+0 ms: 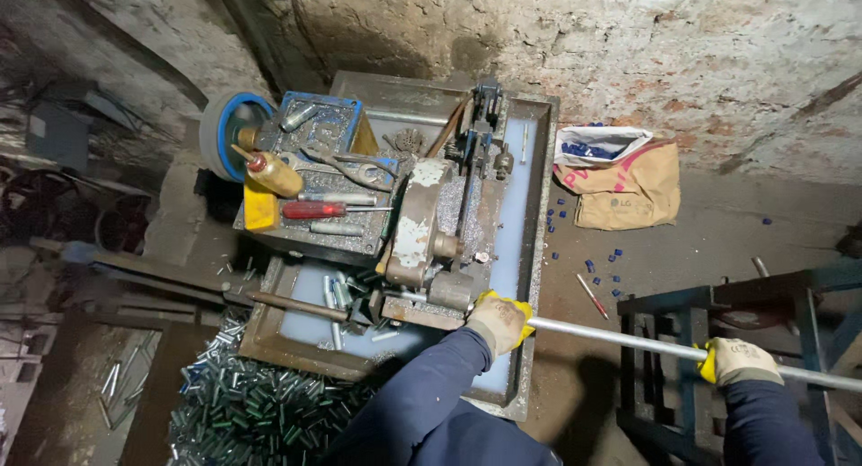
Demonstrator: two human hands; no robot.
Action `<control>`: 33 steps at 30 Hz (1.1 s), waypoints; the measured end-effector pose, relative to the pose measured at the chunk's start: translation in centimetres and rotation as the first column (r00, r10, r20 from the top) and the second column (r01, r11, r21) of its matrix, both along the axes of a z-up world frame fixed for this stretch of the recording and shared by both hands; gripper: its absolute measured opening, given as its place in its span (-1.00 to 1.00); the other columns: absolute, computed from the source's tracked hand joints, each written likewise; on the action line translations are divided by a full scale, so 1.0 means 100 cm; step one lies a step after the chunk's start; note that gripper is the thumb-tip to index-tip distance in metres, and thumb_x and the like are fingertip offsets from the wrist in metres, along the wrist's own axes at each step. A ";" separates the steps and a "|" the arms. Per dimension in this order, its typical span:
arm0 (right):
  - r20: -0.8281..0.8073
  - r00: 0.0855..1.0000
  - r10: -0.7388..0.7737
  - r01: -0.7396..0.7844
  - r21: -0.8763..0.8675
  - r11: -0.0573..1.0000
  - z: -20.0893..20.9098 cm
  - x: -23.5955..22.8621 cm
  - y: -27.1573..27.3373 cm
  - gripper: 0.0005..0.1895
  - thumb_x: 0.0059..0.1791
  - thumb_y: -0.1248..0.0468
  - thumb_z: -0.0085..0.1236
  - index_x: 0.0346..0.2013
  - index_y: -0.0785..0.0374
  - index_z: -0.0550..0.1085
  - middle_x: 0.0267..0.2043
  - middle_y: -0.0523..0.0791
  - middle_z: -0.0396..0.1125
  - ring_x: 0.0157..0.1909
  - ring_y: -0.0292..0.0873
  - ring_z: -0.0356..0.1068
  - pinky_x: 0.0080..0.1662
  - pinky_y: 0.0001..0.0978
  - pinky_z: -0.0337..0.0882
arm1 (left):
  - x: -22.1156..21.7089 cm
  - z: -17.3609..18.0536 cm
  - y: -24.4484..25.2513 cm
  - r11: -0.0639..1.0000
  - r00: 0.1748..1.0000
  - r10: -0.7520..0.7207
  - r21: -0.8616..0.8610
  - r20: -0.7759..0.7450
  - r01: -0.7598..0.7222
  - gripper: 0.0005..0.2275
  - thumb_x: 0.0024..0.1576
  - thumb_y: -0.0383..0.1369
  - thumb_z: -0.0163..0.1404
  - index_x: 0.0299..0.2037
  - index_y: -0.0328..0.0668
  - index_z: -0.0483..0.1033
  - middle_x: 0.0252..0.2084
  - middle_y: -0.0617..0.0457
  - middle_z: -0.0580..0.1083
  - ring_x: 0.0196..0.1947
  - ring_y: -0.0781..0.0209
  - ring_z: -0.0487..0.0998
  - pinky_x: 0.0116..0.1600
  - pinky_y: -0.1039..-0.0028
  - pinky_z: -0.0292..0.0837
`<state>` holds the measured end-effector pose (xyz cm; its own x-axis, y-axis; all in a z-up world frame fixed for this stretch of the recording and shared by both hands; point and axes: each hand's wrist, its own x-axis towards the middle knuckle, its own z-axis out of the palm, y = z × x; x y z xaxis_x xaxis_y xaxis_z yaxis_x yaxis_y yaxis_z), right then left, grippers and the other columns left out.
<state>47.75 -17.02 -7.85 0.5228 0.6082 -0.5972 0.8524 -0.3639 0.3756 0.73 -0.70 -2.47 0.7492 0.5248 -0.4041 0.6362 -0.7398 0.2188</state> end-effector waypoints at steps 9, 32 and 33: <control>-0.013 0.999 -0.040 0.040 -0.016 0.999 0.029 -0.017 0.018 -0.55 -0.11 -0.08 0.08 0.03 -0.20 0.64 0.11 -0.24 0.62 0.17 -0.17 0.61 0.25 -0.30 0.50 | 0.004 0.015 0.013 0.998 0.998 0.026 -0.055 -0.055 -0.029 -0.66 0.31 0.04 -0.21 -0.03 0.13 0.55 -0.15 0.11 0.64 -0.14 -0.04 0.66 0.15 0.04 0.33; -0.152 0.984 0.090 -0.095 -0.027 0.995 0.027 -0.043 0.006 -0.42 -0.15 -0.39 0.16 -0.05 -0.18 0.63 -0.02 -0.20 0.62 0.07 -0.11 0.62 0.13 -0.19 0.59 | -0.014 0.009 -0.010 1.000 1.000 0.014 -0.002 0.015 -0.014 -0.68 0.31 0.00 -0.21 -0.13 0.12 0.56 -0.25 0.07 0.64 -0.27 -0.07 0.66 -0.03 0.11 0.43; -0.175 0.977 0.121 -0.131 -0.047 0.990 0.018 -0.039 0.009 -0.39 -0.17 -0.40 0.15 -0.07 -0.13 0.61 -0.02 -0.19 0.61 0.08 -0.10 0.62 0.11 -0.19 0.58 | -0.015 0.001 -0.011 1.000 1.000 0.018 0.007 0.022 -0.018 -0.66 0.31 0.01 -0.26 -0.14 0.13 0.57 -0.23 0.07 0.64 -0.24 -0.07 0.66 0.01 0.12 0.40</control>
